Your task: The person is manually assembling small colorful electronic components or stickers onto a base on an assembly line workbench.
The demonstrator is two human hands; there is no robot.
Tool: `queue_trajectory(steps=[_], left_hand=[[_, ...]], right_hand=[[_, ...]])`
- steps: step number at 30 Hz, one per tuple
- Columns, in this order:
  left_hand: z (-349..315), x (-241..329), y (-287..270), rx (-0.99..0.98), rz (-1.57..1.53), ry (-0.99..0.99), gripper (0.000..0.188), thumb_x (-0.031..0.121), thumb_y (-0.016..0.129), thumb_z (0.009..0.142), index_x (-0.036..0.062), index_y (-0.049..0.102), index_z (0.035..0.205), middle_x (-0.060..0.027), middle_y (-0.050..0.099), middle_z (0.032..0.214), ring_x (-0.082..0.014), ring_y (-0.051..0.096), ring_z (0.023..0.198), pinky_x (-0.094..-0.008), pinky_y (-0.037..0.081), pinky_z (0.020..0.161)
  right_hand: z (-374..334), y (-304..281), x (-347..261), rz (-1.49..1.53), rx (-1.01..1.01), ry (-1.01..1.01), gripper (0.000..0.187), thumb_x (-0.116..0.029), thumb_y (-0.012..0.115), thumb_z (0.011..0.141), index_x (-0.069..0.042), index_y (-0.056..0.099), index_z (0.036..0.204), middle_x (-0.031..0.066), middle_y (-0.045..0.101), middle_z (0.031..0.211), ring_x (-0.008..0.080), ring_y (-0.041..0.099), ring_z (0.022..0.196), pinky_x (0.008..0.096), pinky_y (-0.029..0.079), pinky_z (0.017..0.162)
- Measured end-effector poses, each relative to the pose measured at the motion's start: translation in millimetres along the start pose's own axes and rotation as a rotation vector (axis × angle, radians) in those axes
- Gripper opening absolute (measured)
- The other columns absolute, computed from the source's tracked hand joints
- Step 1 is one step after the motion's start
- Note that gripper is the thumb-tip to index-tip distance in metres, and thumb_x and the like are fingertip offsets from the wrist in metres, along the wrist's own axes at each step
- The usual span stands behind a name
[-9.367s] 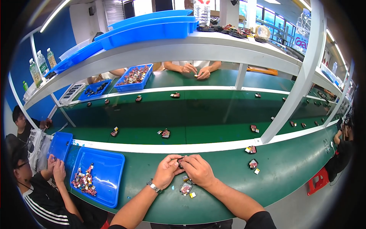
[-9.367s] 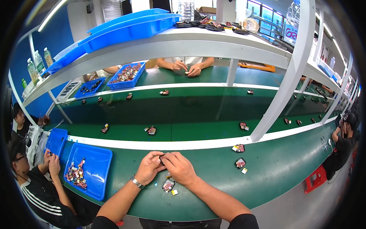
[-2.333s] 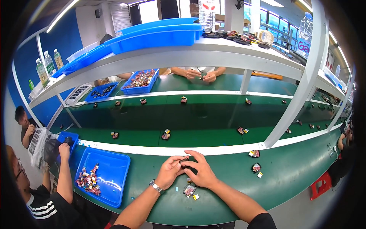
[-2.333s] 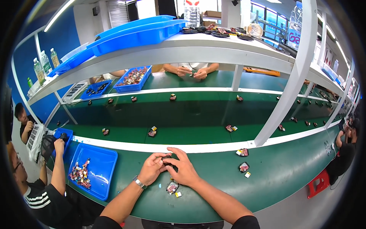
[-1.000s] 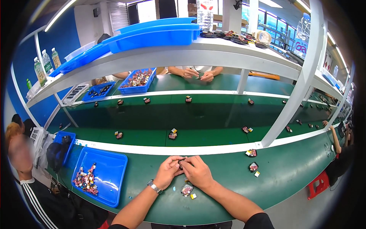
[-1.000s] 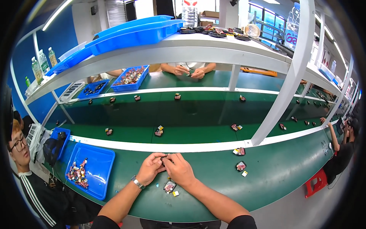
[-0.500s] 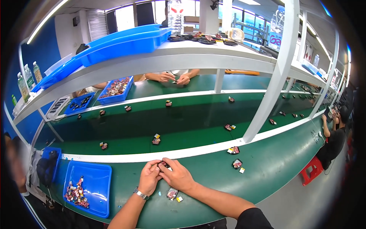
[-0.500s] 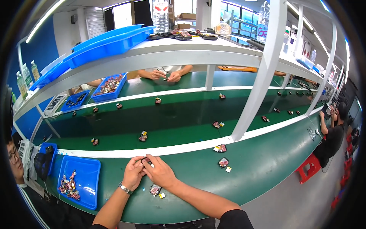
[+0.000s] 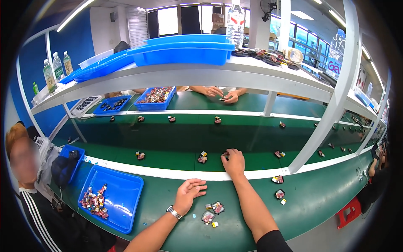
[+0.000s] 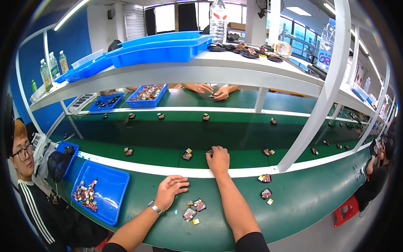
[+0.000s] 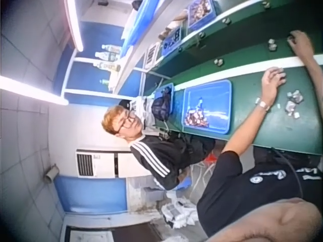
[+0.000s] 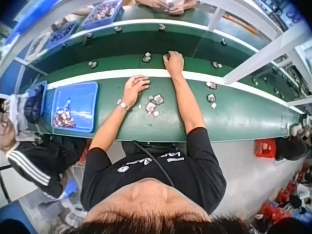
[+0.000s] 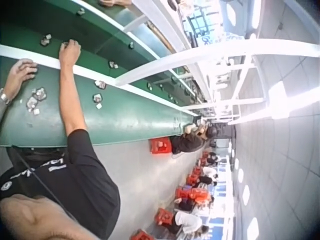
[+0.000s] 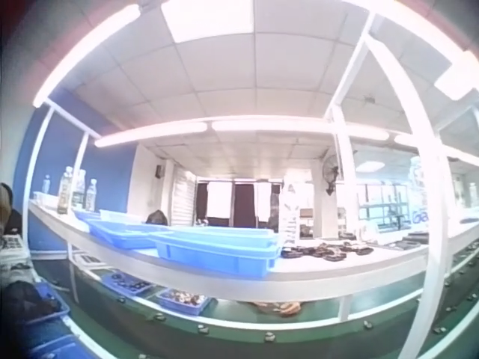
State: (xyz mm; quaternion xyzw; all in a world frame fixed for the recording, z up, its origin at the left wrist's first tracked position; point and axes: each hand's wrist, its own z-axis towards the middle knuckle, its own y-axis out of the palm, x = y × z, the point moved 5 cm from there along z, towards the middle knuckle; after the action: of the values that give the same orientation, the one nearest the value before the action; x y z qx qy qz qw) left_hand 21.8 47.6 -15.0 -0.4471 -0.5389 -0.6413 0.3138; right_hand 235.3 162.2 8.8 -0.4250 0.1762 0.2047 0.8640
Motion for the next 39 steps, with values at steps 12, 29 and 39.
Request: queue_trajectory(steps=[12,29,39], left_hand=[[1.5,4.2,-8.1,0.091,0.128,0.075,0.018,0.003,0.054,0.095,-0.0034,0.057,0.112,-0.0138,0.067,0.103,-0.0153,0.064,0.082,-0.0276,0.054,0.069],[-3.1,0.2,-7.9,-0.377,0.117,-0.375,0.040,0.022,0.048,0.103,-0.0022,0.051,0.135,-0.0101,0.065,0.115,-0.0144,0.064,0.100,-0.0290,0.054,0.084],[-8.1,6.6,7.1,-0.213,-0.017,-0.287,0.042,0.007,0.052,0.099,0.0022,0.045,0.140,-0.0129,0.061,0.122,-0.0214,0.063,0.111,-0.0386,0.056,0.095]], right_hand=[[-9.3,41.0,-79.8,-0.115,-0.175,0.095,0.060,-0.035,0.083,0.072,0.003,0.048,0.103,0.0216,0.061,0.097,0.0386,0.061,0.092,0.0449,0.052,0.077],[-95.2,-82.0,-91.7,0.706,-0.632,-0.380,0.048,-0.002,0.073,0.075,-0.005,0.055,0.120,0.0133,0.057,0.126,0.0291,0.056,0.118,0.0389,0.046,0.102],[-100.5,-82.9,-91.7,0.428,-0.368,-0.498,0.031,-0.010,0.074,0.077,-0.009,0.067,0.108,0.0114,0.056,0.125,0.0313,0.055,0.116,0.0397,0.049,0.096]])
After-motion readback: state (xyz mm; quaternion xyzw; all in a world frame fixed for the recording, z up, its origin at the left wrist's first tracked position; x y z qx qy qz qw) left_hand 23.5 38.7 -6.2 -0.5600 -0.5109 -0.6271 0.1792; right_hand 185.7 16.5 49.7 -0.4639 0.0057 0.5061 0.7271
